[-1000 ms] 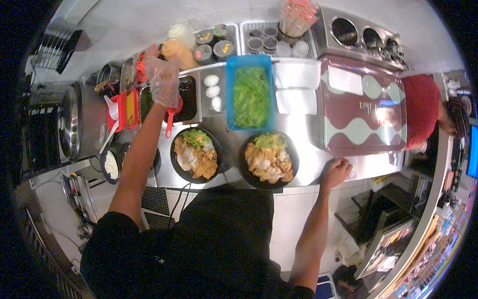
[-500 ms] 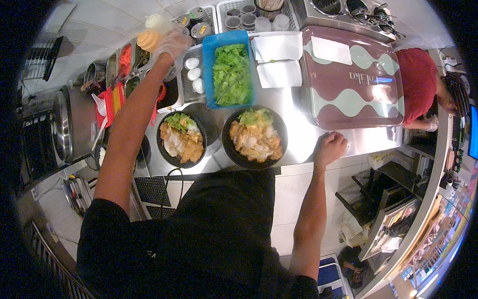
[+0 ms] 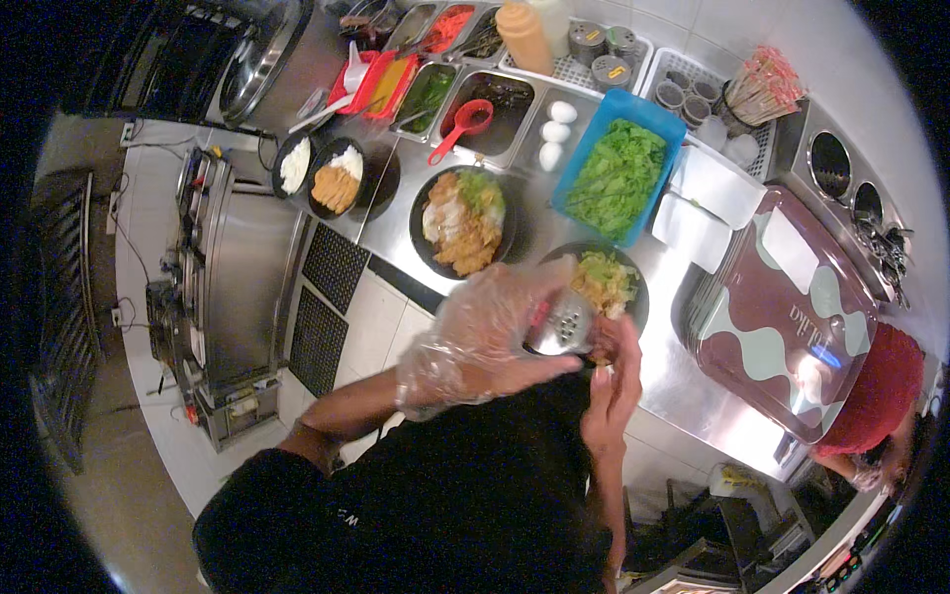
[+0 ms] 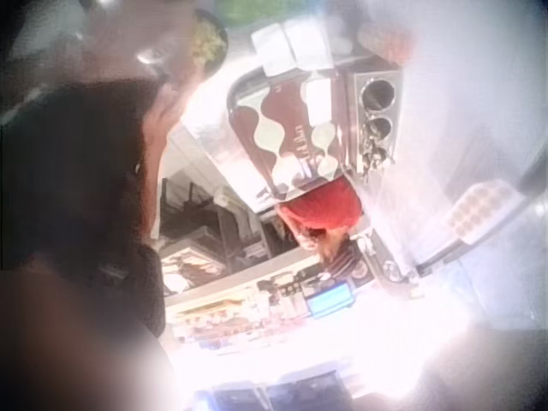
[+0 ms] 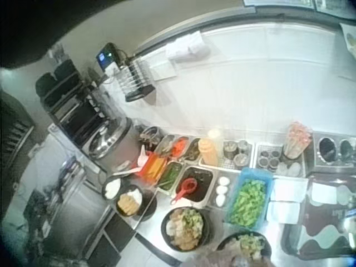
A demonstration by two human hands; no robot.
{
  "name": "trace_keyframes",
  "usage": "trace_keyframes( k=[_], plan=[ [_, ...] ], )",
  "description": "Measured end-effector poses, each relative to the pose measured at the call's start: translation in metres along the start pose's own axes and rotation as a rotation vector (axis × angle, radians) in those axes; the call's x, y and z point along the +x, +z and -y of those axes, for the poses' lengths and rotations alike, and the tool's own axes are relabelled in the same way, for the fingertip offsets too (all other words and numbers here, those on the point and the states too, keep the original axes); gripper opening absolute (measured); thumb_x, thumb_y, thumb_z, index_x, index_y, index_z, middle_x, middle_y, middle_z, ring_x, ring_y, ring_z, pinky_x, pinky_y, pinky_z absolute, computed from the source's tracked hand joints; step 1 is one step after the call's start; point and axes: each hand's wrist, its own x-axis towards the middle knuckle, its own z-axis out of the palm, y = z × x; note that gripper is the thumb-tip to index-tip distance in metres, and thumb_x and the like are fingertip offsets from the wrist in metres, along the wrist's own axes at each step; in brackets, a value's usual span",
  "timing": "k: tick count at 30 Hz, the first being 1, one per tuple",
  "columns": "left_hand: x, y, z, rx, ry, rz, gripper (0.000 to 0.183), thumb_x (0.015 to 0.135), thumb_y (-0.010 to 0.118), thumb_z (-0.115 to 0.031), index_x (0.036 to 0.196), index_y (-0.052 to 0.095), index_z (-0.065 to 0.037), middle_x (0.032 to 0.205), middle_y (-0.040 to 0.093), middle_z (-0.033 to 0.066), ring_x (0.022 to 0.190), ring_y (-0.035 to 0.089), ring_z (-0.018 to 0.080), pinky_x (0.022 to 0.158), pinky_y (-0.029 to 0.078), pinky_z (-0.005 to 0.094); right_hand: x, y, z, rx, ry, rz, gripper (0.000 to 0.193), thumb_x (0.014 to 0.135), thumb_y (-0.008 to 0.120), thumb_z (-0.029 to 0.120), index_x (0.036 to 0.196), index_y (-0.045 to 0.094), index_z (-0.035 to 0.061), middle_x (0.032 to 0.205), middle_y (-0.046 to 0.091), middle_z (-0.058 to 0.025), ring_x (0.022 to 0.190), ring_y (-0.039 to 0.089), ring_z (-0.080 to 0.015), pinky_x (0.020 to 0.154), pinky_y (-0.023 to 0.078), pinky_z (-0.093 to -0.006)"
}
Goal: The person assembles rice bowls in a commercial kitchen. They add sauce to a bowl, cut a breaded cutlet over rice using shears, and top the bowls with lettuce and seasoning. The finished bowls are placed on a tray.
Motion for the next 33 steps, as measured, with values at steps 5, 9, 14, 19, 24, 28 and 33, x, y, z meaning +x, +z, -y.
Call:
trace_keyframes(
  k=[5,9,14,19,24,28,33],
  plan=[
    [-0.020,0.062,-0.002,-0.387,-0.157,-0.099,0.091,0.077,0.089,-0.027,0.147,0.037,-0.003,0.144,0.047,0.0213,0.132,0.050,0.0381,0.115,0.039,0.0437,0.019,-0.001,-0.008,0.082,0.272,0.177,0.056,0.109,0.037,0.036,0.147,0.048,-0.0040,0.146,0.054,-0.0203,0.135,0.050,-0.0284,0.115,0.035,-0.0368],
    [-0.010,0.083,0.007,-0.337,-0.183,-0.143,0.090,0.078,0.089,-0.028,0.147,0.036,-0.002,0.135,0.053,0.0262,0.128,0.055,0.0388,0.107,0.046,0.0453,0.018,-0.027,-0.017,-0.055,0.164,0.052,0.048,0.110,0.042,0.030,0.147,0.048,-0.0010,0.136,0.061,-0.0182,0.124,0.057,-0.0261,0.107,0.043,-0.0369],
    [0.003,0.083,0.016,0.032,0.110,-0.309,0.091,0.073,0.091,-0.026,0.146,0.042,-0.001,0.130,0.059,0.0228,0.115,0.062,0.0369,0.099,0.050,0.0442,-0.025,-0.107,-0.104,-0.381,0.075,-0.315,0.033,0.111,0.042,0.022,0.123,0.064,0.0006,0.090,0.071,-0.0073,0.081,0.066,-0.0126,0.079,0.054,-0.0288],
    [0.023,0.113,0.044,0.232,0.238,-0.259,0.090,0.072,0.091,-0.024,0.146,0.046,-0.004,0.127,0.064,0.0217,0.108,0.064,0.0371,0.090,0.056,0.0457,-0.047,-0.155,-0.167,-0.566,0.201,-0.514,0.027,0.107,0.047,0.016,0.117,0.068,0.0014,0.084,0.069,-0.0065,0.069,0.060,-0.0106,0.065,0.050,-0.0278],
    [0.033,0.133,0.056,0.235,0.291,-0.244,0.093,0.072,0.091,-0.025,0.151,0.044,-0.010,0.125,0.063,0.0214,0.101,0.066,0.0376,0.085,0.057,0.0451,-0.042,-0.152,-0.194,-0.722,0.033,-0.654,0.019,0.102,0.054,0.013,0.105,0.070,0.0049,0.073,0.067,-0.0100,0.060,0.063,-0.0187,0.059,0.051,-0.0334],
    [0.033,0.130,0.058,0.242,0.313,-0.268,0.090,0.074,0.090,-0.026,0.150,0.045,-0.010,0.120,0.063,0.0212,0.103,0.066,0.0382,0.083,0.057,0.0465,-0.046,-0.152,-0.195,-0.752,0.111,-0.642,0.016,0.100,0.056,0.012,0.103,0.070,0.0051,0.078,0.068,-0.0106,0.063,0.065,-0.0218,0.060,0.052,-0.0350],
    [0.029,0.116,0.072,0.350,0.262,-0.315,0.090,0.072,0.091,-0.026,0.148,0.046,-0.005,0.119,0.063,0.0247,0.102,0.066,0.0398,0.084,0.056,0.0481,-0.042,-0.152,-0.198,-0.772,0.064,-0.656,0.016,0.099,0.056,0.011,0.102,0.070,0.0043,0.083,0.071,-0.0128,0.065,0.066,-0.0247,0.061,0.052,-0.0359]
  ],
)
